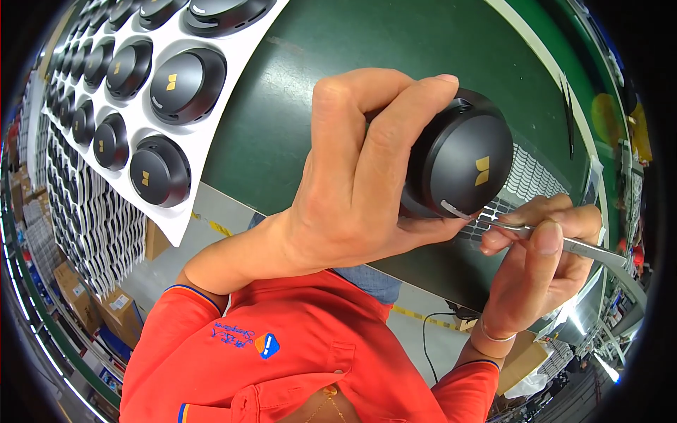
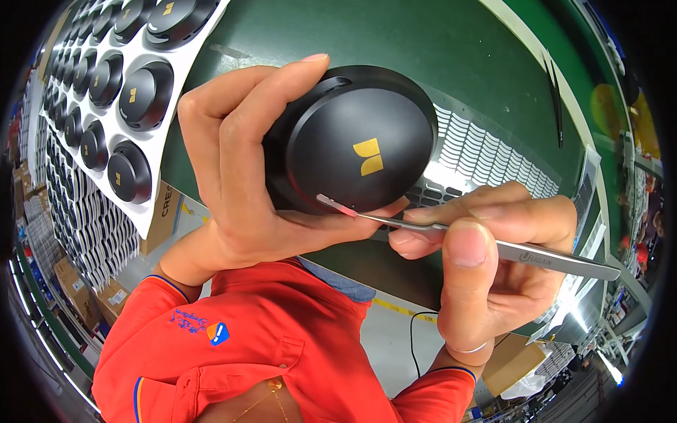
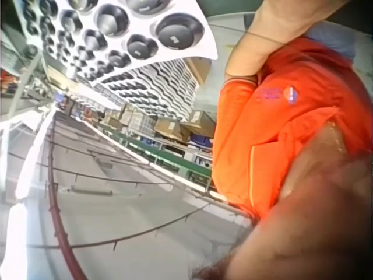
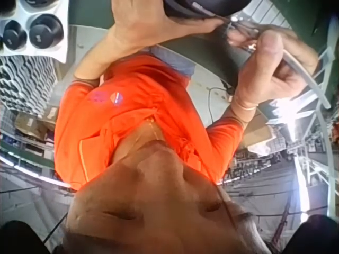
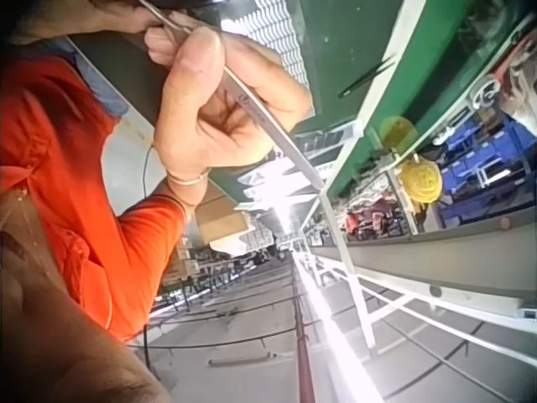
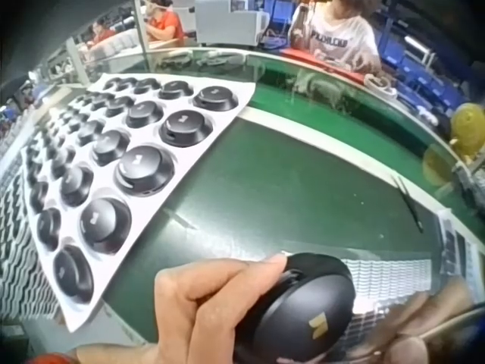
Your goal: Assembling internal components of headphones using tweezers on a production line.
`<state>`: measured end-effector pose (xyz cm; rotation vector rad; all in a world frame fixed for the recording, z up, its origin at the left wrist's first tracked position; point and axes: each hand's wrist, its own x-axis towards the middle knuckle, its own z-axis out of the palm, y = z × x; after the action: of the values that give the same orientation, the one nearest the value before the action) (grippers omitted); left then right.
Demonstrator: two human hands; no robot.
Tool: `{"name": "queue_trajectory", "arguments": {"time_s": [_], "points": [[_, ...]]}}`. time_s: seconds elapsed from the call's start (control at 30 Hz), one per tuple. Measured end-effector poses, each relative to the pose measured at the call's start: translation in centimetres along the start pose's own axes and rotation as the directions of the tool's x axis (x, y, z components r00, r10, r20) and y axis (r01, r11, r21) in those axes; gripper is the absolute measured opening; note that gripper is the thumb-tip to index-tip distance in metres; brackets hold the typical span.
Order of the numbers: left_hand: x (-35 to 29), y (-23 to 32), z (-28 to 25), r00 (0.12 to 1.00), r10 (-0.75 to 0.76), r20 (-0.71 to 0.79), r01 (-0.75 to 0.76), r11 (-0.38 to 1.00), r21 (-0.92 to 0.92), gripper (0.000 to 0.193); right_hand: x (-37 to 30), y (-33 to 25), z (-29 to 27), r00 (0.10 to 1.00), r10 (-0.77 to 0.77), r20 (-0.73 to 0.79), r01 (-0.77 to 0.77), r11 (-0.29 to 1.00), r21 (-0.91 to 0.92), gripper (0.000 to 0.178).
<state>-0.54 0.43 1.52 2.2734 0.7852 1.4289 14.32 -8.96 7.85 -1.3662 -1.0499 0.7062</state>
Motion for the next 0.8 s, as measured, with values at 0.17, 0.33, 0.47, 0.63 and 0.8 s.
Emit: {"name": "queue_trajectory", "arguments": {"time_s": [0.17, 0.33, 0.47, 0.63, 0.8], "points": [[0.4, 0.2, -0.2, 0.999, 0.035, -0.021, -0.034, 0.998, 0.046, 0.078, 0.0, 0.5, -0.2, 1.000, -0.002, -0.005, 0.002, 1.000, -0.009, 0.013], [0.1, -0.6, 0.5, 0.991, 0.097, -0.094, -0.090, 0.994, 0.068, 0.075, 0.1, 0.5, -0.3, 0.999, -0.036, 0.029, 0.036, 0.999, -0.014, 0.015], [0.1, -0.6, 0.3, 0.994, 0.084, -0.072, -0.078, 0.993, 0.087, 0.074, 0.0, 0.3, -0.2, 0.999, -0.039, 0.025, 0.040, 0.998, -0.056, 0.017], [0.1, -0.3, 0.4, 0.994, 0.051, -0.097, -0.045, 0.997, 0.062, 0.075, -0.1, 0.4, -0.7, 0.987, -0.142, 0.081, 0.149, 0.985, -0.083, 0.019], [0.1, 0.1, 0.1, 0.998, 0.028, -0.063, -0.026, 0.999, 0.044, 0.077, -0.1, 0.2, -1.1, 0.977, -0.179, 0.120, 0.188, 0.980, -0.071, 0.018]]}}
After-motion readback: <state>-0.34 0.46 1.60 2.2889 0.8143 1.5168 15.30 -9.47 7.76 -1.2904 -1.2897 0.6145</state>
